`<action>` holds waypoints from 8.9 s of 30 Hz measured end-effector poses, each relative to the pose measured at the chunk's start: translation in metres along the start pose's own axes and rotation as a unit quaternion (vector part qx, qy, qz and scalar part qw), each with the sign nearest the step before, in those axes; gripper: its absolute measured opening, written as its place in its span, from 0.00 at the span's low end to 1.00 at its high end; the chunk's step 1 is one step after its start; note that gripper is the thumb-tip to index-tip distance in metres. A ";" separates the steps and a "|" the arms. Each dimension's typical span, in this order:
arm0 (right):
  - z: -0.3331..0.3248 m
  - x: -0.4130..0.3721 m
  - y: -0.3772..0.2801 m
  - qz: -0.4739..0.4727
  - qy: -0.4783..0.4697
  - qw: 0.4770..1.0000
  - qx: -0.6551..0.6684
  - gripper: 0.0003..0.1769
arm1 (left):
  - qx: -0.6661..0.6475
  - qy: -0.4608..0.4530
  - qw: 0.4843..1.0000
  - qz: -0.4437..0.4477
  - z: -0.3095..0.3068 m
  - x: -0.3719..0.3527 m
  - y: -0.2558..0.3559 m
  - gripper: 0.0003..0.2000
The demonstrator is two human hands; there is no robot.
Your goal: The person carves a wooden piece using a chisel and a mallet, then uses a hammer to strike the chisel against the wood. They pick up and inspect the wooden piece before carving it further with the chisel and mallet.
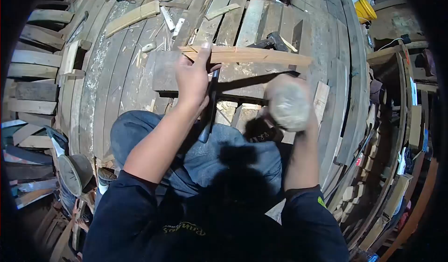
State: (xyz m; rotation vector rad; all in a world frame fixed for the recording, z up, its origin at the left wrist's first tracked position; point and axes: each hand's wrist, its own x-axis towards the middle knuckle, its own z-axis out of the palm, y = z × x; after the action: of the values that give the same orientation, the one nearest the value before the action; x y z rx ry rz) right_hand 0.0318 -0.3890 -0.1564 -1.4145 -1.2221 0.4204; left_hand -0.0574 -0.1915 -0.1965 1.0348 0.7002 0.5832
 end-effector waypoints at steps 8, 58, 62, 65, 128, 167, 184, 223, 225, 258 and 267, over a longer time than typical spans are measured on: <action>0.057 0.002 0.079 0.172 -0.148 0.935 -0.272 0.26 | -0.092 0.025 0.992 0.088 -0.014 0.015 0.027 0.11; -0.033 -0.004 0.077 0.156 0.218 0.686 0.676 0.16 | 0.405 -0.524 0.742 0.108 0.013 -0.058 -0.009 0.16; -0.034 -0.003 0.084 0.187 0.206 0.685 0.673 0.15 | 0.388 -0.527 0.755 -0.026 0.020 -0.065 -0.001 0.16; -0.034 -0.002 0.082 0.213 0.206 0.679 0.671 0.15 | 0.304 -0.522 0.797 -0.002 0.014 -0.068 -0.018 0.15; -0.007 0.008 0.040 0.312 0.221 0.868 0.315 0.14 | 0.550 -0.440 0.710 0.025 0.004 -0.038 -0.001 0.19; -0.007 0.009 0.075 0.174 0.334 0.700 0.606 0.10 | -0.013 -0.350 0.853 -0.387 0.003 -0.021 -0.022 0.17; -0.061 -0.013 0.073 0.083 0.454 0.674 0.577 0.10 | 0.261 -0.418 0.858 -0.146 0.005 -0.024 0.008 0.09; -0.060 -0.017 0.069 -0.108 0.369 0.735 0.559 0.32 | 0.043 -0.419 0.867 -0.268 0.014 -0.046 -0.004 0.17; -0.059 -0.011 0.069 -0.052 0.495 0.751 0.434 0.29 | 0.055 -0.422 0.881 -0.207 0.013 -0.043 -0.003 0.17; -0.057 -0.013 0.077 -0.033 0.474 0.722 0.502 0.21 | 0.016 -0.281 0.913 -0.296 0.015 -0.037 -0.001 0.14; -0.060 -0.017 0.089 -0.004 0.598 0.741 0.306 0.12 | -0.096 -0.360 0.870 -0.322 0.010 -0.035 0.005 0.15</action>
State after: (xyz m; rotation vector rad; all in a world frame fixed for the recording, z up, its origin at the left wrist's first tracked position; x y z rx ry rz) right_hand 0.1119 -0.4151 -0.2244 -0.7735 0.0209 -0.1458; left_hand -0.0727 -0.2209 -0.1804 0.6855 0.2705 -0.3188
